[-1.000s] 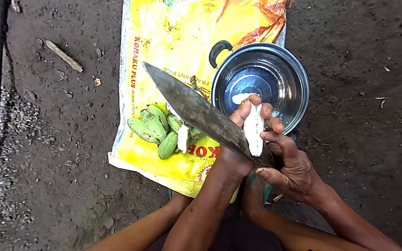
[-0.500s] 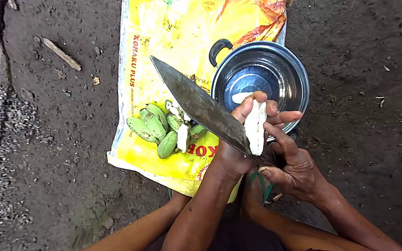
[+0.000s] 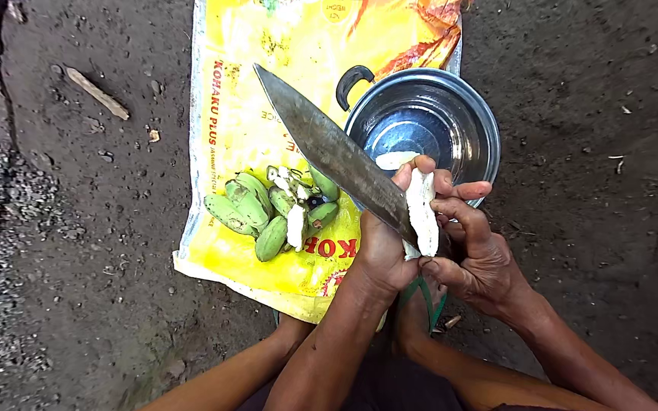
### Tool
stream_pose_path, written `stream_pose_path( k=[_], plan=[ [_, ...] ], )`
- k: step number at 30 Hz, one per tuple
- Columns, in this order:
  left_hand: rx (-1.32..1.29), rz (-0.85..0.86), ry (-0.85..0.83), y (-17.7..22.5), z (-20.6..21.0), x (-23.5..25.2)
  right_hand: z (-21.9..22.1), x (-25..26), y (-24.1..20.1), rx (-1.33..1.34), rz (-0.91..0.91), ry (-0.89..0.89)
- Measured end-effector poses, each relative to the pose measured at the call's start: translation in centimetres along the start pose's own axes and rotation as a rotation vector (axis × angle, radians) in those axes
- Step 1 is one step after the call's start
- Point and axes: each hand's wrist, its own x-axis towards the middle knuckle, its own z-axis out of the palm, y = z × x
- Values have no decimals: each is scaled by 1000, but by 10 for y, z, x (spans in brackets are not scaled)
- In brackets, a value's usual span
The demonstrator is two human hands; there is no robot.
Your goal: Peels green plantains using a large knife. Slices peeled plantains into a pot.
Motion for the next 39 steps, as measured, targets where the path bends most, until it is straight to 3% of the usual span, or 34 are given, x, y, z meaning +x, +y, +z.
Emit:
stream_pose_path(
  k=[9,17,20,27,39],
  plan=[
    [129,2,-109,3,11,-1,-7,0,-7,-6,76,-31],
    [153,43,-79,0,-4,-2,-1,6,-2,61,82,-18],
    [176,74,-102,-3,-8,-2,-1,6,3,26,11,7],
    [238,79,-225,-3,-17,1,-4,5,2,57,39,-13],
    [156,80,-103,-12,-12,3,-9,5,4,-80,43,14]
  ],
)
